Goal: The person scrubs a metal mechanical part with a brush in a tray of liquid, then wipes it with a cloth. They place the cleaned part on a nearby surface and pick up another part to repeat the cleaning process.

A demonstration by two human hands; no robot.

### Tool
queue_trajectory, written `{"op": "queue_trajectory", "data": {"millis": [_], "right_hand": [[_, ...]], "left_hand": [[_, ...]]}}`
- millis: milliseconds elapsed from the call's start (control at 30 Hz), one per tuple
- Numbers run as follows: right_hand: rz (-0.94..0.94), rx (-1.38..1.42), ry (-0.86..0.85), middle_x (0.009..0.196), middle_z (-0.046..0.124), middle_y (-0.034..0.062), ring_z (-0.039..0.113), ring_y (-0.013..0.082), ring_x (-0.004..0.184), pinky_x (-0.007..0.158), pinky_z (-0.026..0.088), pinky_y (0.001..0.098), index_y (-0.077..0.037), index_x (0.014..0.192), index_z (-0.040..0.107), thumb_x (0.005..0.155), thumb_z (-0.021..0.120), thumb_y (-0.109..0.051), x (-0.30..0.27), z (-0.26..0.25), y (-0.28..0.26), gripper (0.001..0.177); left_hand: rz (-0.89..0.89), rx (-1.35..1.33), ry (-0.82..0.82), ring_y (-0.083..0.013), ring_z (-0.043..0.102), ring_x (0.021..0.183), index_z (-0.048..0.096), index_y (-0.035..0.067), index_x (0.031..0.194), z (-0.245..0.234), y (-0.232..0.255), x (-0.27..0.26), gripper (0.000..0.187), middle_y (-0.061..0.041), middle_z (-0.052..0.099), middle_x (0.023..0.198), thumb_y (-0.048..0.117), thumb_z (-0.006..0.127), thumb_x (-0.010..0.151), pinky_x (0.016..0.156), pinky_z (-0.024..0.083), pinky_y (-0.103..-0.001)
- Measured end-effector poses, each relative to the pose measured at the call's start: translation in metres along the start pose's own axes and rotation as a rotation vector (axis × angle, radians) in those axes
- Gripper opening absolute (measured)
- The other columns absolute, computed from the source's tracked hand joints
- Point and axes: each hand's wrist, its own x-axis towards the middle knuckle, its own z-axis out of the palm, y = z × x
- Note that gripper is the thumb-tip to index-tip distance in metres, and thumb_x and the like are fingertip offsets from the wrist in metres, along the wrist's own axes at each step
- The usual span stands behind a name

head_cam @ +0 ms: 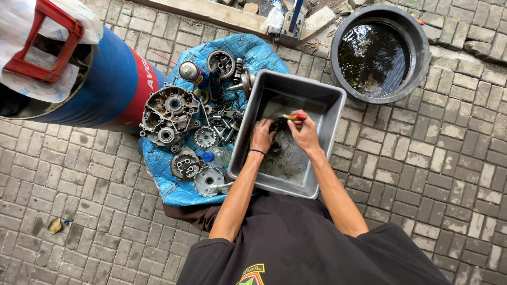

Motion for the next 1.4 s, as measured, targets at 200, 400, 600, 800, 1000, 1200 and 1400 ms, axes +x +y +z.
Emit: {"op": "queue_trajectory", "data": {"millis": [200, 400, 600, 800, 1000, 1200, 1400], "right_hand": [[-0.071, -0.047, -0.129, 0.090, 0.073, 0.0227, 0.074, 0.0397, 0.081, 0.067, 0.063, 0.0442, -0.006, 0.106, 0.066, 0.094, 0.067, -0.017, -0.006, 0.008, -0.003, 0.016], [-0.287, -0.089, -0.031, 0.092, 0.072, 0.0149, 0.074, 0.0320, 0.082, 0.065, 0.062, 0.0344, -0.008, 0.110, 0.071, 0.095, 0.070, -0.009, -0.010, 0.011, -0.012, 0.016], [-0.340, -0.212, 0.050, 0.094, 0.068, 0.0120, 0.072, 0.0345, 0.088, 0.073, 0.061, 0.0417, -0.011, 0.117, 0.066, 0.097, 0.066, -0.011, -0.011, 0.004, -0.013, 0.020], [-0.270, -0.192, 0.037, 0.092, 0.071, 0.0159, 0.072, 0.0397, 0.087, 0.073, 0.060, 0.0448, -0.011, 0.113, 0.066, 0.099, 0.067, -0.015, -0.009, 0.000, -0.006, 0.015], [-0.123, -0.220, -0.051, 0.093, 0.073, 0.0139, 0.073, 0.0381, 0.091, 0.078, 0.061, 0.0473, -0.018, 0.113, 0.069, 0.093, 0.070, -0.014, 0.000, 0.001, -0.005, 0.021], [-0.073, -0.153, -0.036, 0.095, 0.075, 0.0153, 0.073, 0.0375, 0.092, 0.079, 0.061, 0.0436, -0.017, 0.115, 0.072, 0.094, 0.071, -0.014, 0.001, -0.004, -0.003, 0.022], [-0.130, -0.241, -0.096, 0.094, 0.075, 0.0151, 0.073, 0.0387, 0.091, 0.078, 0.060, 0.0493, -0.019, 0.116, 0.072, 0.093, 0.069, -0.016, 0.001, 0.003, 0.003, 0.024]], "left_hand": [[0.000, -0.261, 0.074, -0.0307, 0.068, 0.098, 0.066, 0.011, 0.115, 0.026, -0.032, 0.001, 0.049, -0.007, 0.065, 0.107, 0.003, 0.086, 0.072, 0.087, 0.060, -0.040], [0.010, -0.435, 0.064, -0.0301, 0.071, 0.085, 0.072, 0.011, 0.112, 0.026, -0.036, 0.008, 0.045, -0.008, 0.066, 0.102, 0.001, 0.086, 0.070, 0.074, 0.063, -0.038], [0.061, -0.472, 0.039, -0.0283, 0.070, 0.084, 0.073, 0.012, 0.113, 0.017, -0.035, 0.004, 0.046, -0.008, 0.065, 0.100, 0.003, 0.086, 0.070, 0.071, 0.062, -0.034], [0.096, -0.448, 0.056, -0.0298, 0.069, 0.081, 0.070, 0.008, 0.115, 0.012, -0.030, 0.002, 0.046, -0.011, 0.064, 0.097, -0.001, 0.086, 0.072, 0.067, 0.062, -0.035], [0.116, -0.360, 0.089, -0.0292, 0.069, 0.087, 0.069, 0.008, 0.114, 0.015, -0.028, 0.007, 0.043, -0.010, 0.063, 0.101, 0.001, 0.084, 0.074, 0.075, 0.062, -0.036], [0.173, -0.207, 0.136, -0.0283, 0.067, 0.096, 0.068, 0.010, 0.118, 0.006, -0.018, 0.009, 0.043, -0.008, 0.062, 0.106, 0.006, 0.081, 0.077, 0.088, 0.058, -0.039], [0.163, -0.179, 0.100, -0.0360, 0.067, 0.099, 0.065, 0.010, 0.117, -0.004, -0.011, 0.007, 0.047, -0.012, 0.061, 0.105, 0.017, 0.085, 0.074, 0.089, 0.058, -0.044]]}}
